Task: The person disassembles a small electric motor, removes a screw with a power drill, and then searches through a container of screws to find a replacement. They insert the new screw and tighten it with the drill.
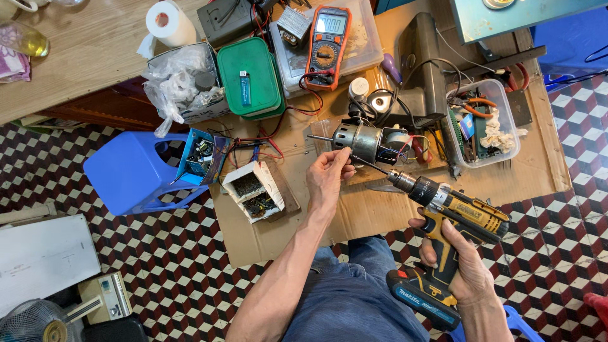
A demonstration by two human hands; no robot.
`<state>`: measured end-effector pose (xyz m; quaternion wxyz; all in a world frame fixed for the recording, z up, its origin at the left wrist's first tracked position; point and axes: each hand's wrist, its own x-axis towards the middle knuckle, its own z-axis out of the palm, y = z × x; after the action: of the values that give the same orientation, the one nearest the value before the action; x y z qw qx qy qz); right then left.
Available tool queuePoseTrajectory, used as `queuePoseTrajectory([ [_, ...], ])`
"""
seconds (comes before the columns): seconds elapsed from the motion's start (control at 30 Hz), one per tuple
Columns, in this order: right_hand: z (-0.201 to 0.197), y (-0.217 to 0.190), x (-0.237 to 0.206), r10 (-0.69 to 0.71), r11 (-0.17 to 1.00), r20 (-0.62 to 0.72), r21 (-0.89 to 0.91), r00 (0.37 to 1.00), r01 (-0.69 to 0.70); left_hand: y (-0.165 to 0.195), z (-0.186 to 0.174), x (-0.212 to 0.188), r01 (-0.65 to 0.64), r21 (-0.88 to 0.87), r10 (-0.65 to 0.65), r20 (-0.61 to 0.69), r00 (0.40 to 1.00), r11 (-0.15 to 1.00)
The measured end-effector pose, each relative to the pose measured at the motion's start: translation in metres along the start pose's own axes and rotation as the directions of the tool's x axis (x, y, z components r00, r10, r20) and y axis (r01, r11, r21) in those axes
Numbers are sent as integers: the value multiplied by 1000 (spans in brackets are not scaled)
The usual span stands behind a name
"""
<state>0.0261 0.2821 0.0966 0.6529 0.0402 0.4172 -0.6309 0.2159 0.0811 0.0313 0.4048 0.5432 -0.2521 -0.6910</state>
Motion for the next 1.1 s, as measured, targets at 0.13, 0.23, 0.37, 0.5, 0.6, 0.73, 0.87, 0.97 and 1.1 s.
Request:
queuePoseTrajectory([
  [0.13, 2, -2, 2, -6, 999, -37, -43, 999, 4, 1, 0, -3, -4, 6, 4, 1, 1000, 1000],
  [0.23, 2, -2, 3, -4, 998, -50, -62, 999, 1, 2, 0, -3, -6, -7, 6, 6, 1000, 1000],
  [0.37, 4, -2, 4, -15, 998, -62, -58, 998, 12, 2, 0, -5, -12, 4, 12, 8, 1000, 1000],
  [0.5, 5, -3, 4, -6, 997, -67, -80, 998, 1, 0, -3, -10, -56, 41, 54, 48, 997, 998],
  [0.6, 6, -7, 6, -9, 996, -44, -95, 999, 5, -3, -8, -13, -122, 81, 113, 109, 988, 989],
  [0.73, 8, -12, 10, -6, 993, -79, -121, 997, -3, -4, -11, -9, -171, 119, 154, 140, 978, 978],
  [0.87, 7, -22, 17, -8, 984, -53, -180, 999, -1, -4, -14, -4, -124, 58, 115, 134, 984, 991],
  [0.97, 5, -30, 23, -12, 979, -16, -201, 1000, 9, -5, -12, 1, 0, -27, 3, 95, 996, 1000],
  [1.1, 3, -35, 30, -17, 973, -9, -230, 1000, 14, -3, -10, 6, 46, -39, -44, 71, 997, 998],
])
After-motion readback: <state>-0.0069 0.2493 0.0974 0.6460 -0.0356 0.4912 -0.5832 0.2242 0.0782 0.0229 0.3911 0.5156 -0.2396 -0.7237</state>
